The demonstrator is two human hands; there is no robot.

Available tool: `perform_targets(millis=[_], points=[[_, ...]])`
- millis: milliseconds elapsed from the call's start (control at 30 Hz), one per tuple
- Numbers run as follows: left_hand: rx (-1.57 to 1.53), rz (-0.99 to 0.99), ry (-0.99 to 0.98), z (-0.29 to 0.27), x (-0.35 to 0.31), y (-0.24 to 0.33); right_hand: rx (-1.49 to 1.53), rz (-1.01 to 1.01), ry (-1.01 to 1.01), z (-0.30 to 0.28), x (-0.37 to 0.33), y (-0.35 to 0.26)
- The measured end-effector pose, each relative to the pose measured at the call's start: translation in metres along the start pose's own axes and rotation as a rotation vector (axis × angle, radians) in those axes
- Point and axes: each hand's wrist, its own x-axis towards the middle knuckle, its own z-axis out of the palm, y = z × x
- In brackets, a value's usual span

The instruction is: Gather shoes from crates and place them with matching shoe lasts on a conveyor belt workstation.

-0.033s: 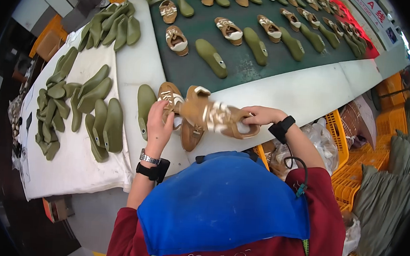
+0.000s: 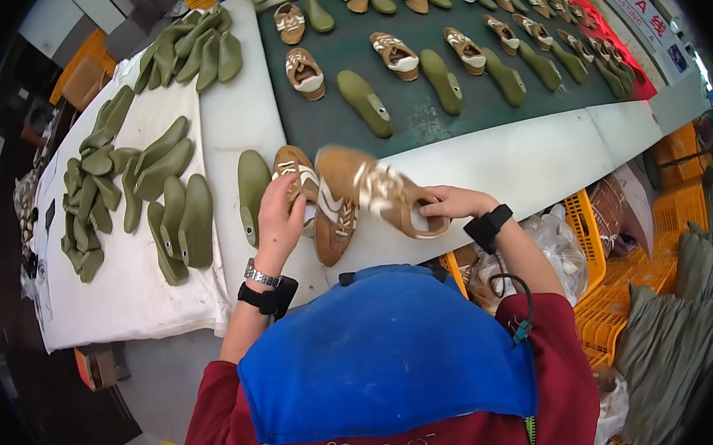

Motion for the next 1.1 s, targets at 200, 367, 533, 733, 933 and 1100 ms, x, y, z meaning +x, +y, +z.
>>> perform_targets(millis=[200,367,533,733,933,1100], points=[[0.251,0.216,-0.276,0.045,0.005,0.012,0.546,0.106,0.328,0.036,-0.008,-0.057],[0.344,0.155,-0.405,0.059,-0.011,-0.011,0.679,0.034,0.458,0.039,-0.003,-0.064],[-0.042,-0.053,-0.573,0.025,0.005,0.003,0.480,-0.055,0.574,0.045,0.006,-0.083],[-0.604,-0.261,-0.083,0.029,0.026,0.043,0.274,-0.170,0.490,0.074,0.030,-0.100],[0.060,-0.013,-0.018,0.011,0.030,0.057,-0.557,-0.578,1.050,0.076,0.038,-0.132],[0.174,0.100,0.065,0.008,0.033,0.073,-0.477,-0.684,1.026,0.074,0.050,-0.129]])
